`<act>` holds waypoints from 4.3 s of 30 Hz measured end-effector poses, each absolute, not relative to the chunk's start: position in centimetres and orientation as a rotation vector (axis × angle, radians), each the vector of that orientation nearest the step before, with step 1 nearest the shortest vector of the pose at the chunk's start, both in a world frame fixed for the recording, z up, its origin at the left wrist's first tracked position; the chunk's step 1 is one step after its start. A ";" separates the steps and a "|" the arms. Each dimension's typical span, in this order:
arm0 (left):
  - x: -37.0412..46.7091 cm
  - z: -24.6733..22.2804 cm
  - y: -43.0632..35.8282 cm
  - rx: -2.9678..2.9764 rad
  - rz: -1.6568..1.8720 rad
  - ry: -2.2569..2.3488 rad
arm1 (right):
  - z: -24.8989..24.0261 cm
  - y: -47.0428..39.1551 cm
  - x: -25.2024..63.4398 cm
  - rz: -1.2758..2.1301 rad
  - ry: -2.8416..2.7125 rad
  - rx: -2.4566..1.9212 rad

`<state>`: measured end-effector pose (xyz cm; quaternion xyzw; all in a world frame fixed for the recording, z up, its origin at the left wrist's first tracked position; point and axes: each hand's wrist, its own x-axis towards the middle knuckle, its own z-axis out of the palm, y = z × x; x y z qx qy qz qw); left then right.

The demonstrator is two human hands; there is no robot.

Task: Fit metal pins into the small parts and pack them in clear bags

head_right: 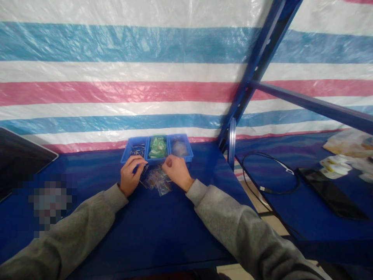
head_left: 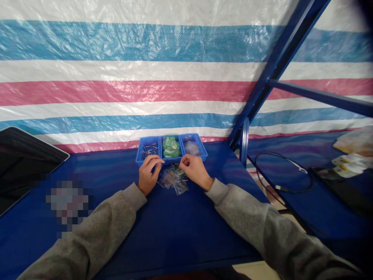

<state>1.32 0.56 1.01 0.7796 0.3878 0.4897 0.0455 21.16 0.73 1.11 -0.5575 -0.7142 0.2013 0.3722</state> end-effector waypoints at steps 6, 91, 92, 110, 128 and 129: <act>1.5 1.1 0.5 2.427 1.418 1.175 | -0.4 0.3 20.3 1.062 -1.373 -1.122; 1.7 0.6 0.4 2.562 1.175 1.015 | -0.8 -1.3 19.7 0.626 -1.661 -1.030; 1.7 0.6 0.4 2.559 1.176 1.003 | -0.7 -1.3 19.7 0.616 -1.672 -1.032; 1.8 0.6 0.4 2.530 1.236 0.965 | -0.9 -1.4 19.7 0.700 -1.675 -1.002; 1.8 0.8 0.2 2.489 1.310 0.908 | -0.9 -1.3 19.6 0.559 -1.757 -1.061; 1.8 0.8 0.3 2.487 1.312 0.909 | -0.9 -1.3 19.6 0.553 -1.756 -1.064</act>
